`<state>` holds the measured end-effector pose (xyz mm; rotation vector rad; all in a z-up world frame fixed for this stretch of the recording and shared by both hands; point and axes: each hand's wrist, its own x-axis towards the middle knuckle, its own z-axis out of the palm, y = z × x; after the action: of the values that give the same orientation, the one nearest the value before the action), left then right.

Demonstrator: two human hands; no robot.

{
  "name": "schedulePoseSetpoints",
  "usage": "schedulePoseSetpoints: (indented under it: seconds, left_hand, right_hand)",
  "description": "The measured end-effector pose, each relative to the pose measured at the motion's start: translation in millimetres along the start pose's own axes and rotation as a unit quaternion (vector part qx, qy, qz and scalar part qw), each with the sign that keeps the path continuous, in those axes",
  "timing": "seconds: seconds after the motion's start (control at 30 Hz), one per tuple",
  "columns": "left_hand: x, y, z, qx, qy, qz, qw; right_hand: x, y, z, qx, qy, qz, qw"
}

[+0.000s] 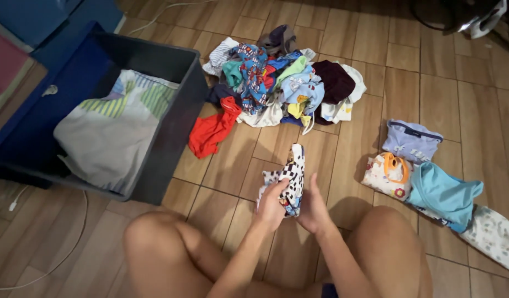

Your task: Fold various pieces of baby or children's clothing on the floor and stack them or place them in a bin.

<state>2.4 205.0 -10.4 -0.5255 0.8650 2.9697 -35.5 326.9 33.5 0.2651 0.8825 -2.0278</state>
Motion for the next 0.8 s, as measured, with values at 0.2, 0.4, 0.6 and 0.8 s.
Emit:
schedulePoseSetpoints:
  seconds: [0.2, 0.4, 0.6, 0.8]
  left_hand:
    - [-24.4, 26.8, 10.2, 0.162, 0.058, 0.096, 0.980]
    - [-33.5, 41.0, -24.9, 0.230, 0.252, 0.051, 0.939]
    - [32.4, -41.5, -170.4, 0.249, 0.248, 0.134, 0.927]
    - [29.3, -50.9, -187.4, 0.441, 0.265, 0.157, 0.843]
  right_hand:
    - [11.7, 0.4, -25.7, 0.005, 0.033, -0.041, 0.999]
    - [-6.4, 10.4, 16.0, -0.404, 0.218, -0.323, 0.828]
    - [-11.0, 66.6, 1.5, -0.817, 0.063, -0.330, 0.468]
    - [-8.5, 64.7, 1.0, -0.583, 0.220, -0.383, 0.682]
